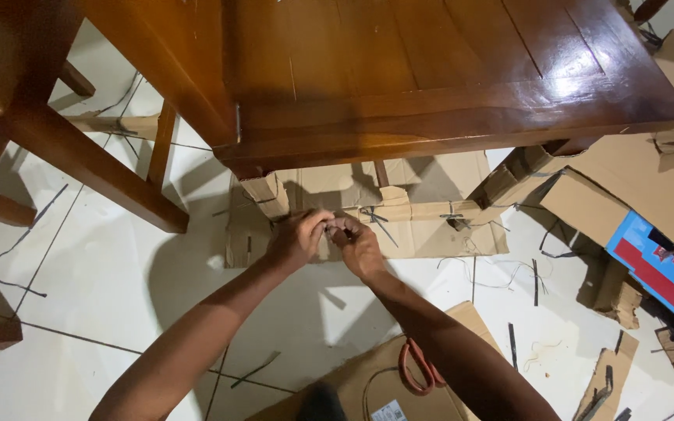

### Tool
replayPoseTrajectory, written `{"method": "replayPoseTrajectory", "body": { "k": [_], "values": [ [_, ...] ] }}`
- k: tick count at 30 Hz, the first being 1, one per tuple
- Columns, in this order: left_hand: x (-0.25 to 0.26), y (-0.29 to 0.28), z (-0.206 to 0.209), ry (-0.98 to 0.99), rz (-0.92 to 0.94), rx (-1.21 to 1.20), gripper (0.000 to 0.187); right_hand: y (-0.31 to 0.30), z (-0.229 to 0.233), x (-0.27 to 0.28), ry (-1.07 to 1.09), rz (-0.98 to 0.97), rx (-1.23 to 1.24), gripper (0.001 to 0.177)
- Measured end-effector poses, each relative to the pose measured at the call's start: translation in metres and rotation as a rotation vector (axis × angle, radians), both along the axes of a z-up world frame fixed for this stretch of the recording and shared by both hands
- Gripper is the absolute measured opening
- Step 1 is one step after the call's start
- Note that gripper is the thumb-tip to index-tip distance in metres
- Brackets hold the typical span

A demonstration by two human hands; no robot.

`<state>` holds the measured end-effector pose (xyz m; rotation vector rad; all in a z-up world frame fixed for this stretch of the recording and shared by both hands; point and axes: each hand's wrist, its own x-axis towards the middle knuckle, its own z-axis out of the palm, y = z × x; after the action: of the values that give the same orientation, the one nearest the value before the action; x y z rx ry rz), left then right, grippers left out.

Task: Wrapping wooden chair legs with cardboard and securing them with plastic ties

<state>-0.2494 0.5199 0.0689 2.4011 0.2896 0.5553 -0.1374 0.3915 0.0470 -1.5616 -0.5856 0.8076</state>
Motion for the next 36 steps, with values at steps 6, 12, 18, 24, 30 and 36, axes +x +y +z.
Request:
{"method": "replayPoseTrajectory", "body": {
  "k": [6, 12, 18, 24, 30, 36],
  "values": [
    [-0.007, -0.008, 0.018, 0.104, -0.027, -0.041, 0.044, 0.002, -0.025, 0.004, 0.095, 0.035, 0.101, 0.014],
    [-0.005, 0.004, -0.006, 0.107, -0.029, 0.024, 0.035, 0.007, -0.053, 0.003, 0.104, 0.054, 0.134, 0.016],
    [0.007, 0.018, -0.044, 0.154, 0.137, 0.521, 0.01, 0.0, -0.022, 0.006, -0.123, 0.02, -0.038, 0.016],
    [0.026, 0.03, -0.067, 0.509, 0.334, 0.104, 0.023, -0.001, -0.016, 0.001, -0.343, 0.003, -0.099, 0.017],
    [0.042, 0.005, -0.06, 0.612, 0.386, 1.362, 0.022, 0.004, -0.074, -0.005, -0.587, 0.061, -0.224, 0.008],
    [0.062, 0.026, -0.081, 0.537, 0.334, 1.089, 0.027, 0.006, -0.066, -0.009, -0.59, 0.222, -0.417, 0.008]
  ]
}}
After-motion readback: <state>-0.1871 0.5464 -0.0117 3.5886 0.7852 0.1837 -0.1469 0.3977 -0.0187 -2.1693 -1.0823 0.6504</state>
